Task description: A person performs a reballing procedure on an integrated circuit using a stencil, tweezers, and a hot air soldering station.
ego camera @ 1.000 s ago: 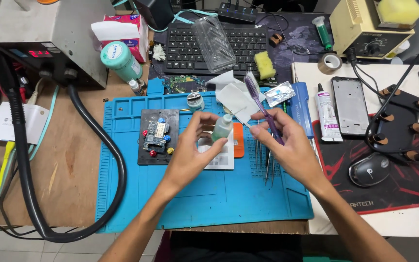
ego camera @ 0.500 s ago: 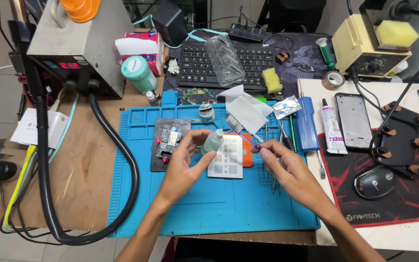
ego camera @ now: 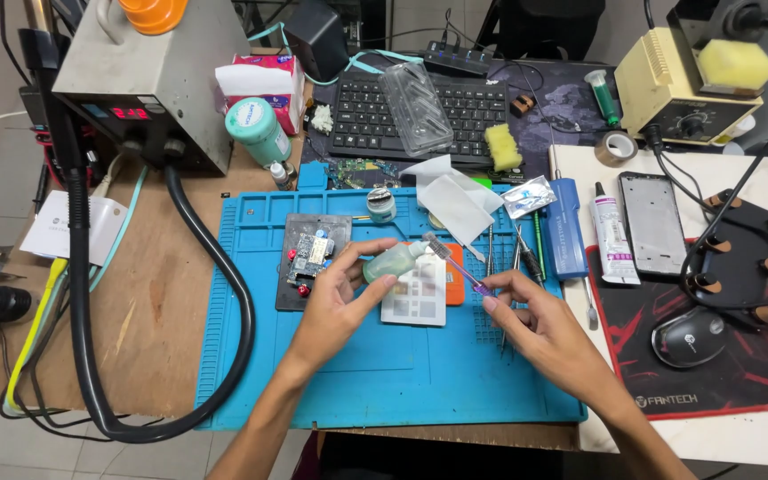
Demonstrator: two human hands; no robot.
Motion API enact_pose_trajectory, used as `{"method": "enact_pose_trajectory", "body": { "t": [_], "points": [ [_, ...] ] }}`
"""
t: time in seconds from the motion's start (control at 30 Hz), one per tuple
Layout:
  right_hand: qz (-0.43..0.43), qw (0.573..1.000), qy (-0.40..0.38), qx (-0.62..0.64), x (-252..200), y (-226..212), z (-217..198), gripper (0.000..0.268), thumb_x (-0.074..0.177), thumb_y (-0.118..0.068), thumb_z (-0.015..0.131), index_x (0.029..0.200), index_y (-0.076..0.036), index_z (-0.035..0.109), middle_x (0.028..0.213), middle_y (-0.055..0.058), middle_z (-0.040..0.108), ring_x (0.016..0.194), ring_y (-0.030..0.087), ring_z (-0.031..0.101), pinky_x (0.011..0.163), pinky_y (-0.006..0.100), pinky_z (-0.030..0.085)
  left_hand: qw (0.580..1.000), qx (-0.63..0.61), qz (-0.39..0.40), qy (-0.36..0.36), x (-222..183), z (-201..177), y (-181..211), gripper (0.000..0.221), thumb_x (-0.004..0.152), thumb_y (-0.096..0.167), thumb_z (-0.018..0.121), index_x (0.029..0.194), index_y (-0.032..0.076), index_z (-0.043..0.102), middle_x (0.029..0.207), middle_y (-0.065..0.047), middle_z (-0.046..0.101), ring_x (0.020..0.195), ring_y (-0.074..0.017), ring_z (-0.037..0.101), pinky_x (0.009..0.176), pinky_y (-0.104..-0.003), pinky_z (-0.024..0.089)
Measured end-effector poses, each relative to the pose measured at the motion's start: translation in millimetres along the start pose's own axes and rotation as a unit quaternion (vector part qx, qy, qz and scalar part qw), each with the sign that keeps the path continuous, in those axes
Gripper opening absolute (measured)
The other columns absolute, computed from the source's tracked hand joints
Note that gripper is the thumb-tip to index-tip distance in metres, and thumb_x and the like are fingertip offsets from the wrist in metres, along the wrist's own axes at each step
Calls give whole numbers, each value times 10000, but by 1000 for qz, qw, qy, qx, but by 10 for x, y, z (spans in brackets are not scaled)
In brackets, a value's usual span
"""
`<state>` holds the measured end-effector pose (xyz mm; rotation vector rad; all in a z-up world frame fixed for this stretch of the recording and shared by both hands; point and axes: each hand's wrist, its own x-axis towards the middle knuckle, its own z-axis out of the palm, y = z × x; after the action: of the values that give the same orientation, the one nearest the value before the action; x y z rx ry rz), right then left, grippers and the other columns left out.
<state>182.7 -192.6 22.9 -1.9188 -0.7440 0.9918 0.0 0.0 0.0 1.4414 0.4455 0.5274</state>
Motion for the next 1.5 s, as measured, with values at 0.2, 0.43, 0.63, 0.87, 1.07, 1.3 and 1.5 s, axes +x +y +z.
{"method": "enact_pose_trajectory", "body": {
  "t": [0.2,0.43,0.63,0.87,1.07,1.3,1.5],
  "points": [
    [35,999,-9,-1,-30,15,2,283,970,-238,641,1195,-70,682,656,71,561,588,167,600,479,324,468,998,-38,-23,33,-38,-101,-66,333,953,178,665,1247,44,581,1240,-118,655,1108,-192,656,878,-296,597],
    [-27,999,-23,-38,31,142,37,327,933,-70,632,1236,44,673,547,210,706,371,218,592,442,371,526,999,-3,-4,53,-104,-136,-8,345,1008,125,598,1332,8,592,1125,-130,638,991,-155,615,911,-333,574],
    [-14,999,-30,-14,39,178,46,351,927,-84,642,1257,26,684,493,197,697,336,212,555,411,342,495,986,160,26,43,-41,-133,135,268,1041,164,568,1256,27,651,994,-172,633,900,-229,655,831,-436,573],
    [-18,999,-9,-24,69,271,-9,342,937,-102,637,1260,1,684,491,194,699,344,200,540,408,328,475,964,261,51,23,64,-34,51,250,1043,175,590,1249,46,649,903,-134,599,724,-202,581,674,-414,523],
    [-14,999,-3,-33,77,295,-48,352,937,-106,636,1267,9,679,506,190,712,358,201,545,430,327,483,958,280,56,9,103,10,62,250,1031,132,599,1253,29,651,894,-145,598,738,-222,588,668,-396,514],
    [-12,999,-8,-38,74,277,-62,355,939,-103,635,1274,8,677,512,193,721,360,205,557,434,323,483,957,284,62,4,99,8,73,241,1029,114,597,1249,34,654,891,-134,591,750,-232,606,678,-383,518],
    [-17,999,-8,-38,73,245,-70,353,933,-89,641,1270,10,680,510,197,722,359,207,559,432,322,479,956,287,66,21,96,-44,65,221,1023,122,615,1226,48,666,878,-133,592,740,-225,605,668,-374,517]
  ]
}}
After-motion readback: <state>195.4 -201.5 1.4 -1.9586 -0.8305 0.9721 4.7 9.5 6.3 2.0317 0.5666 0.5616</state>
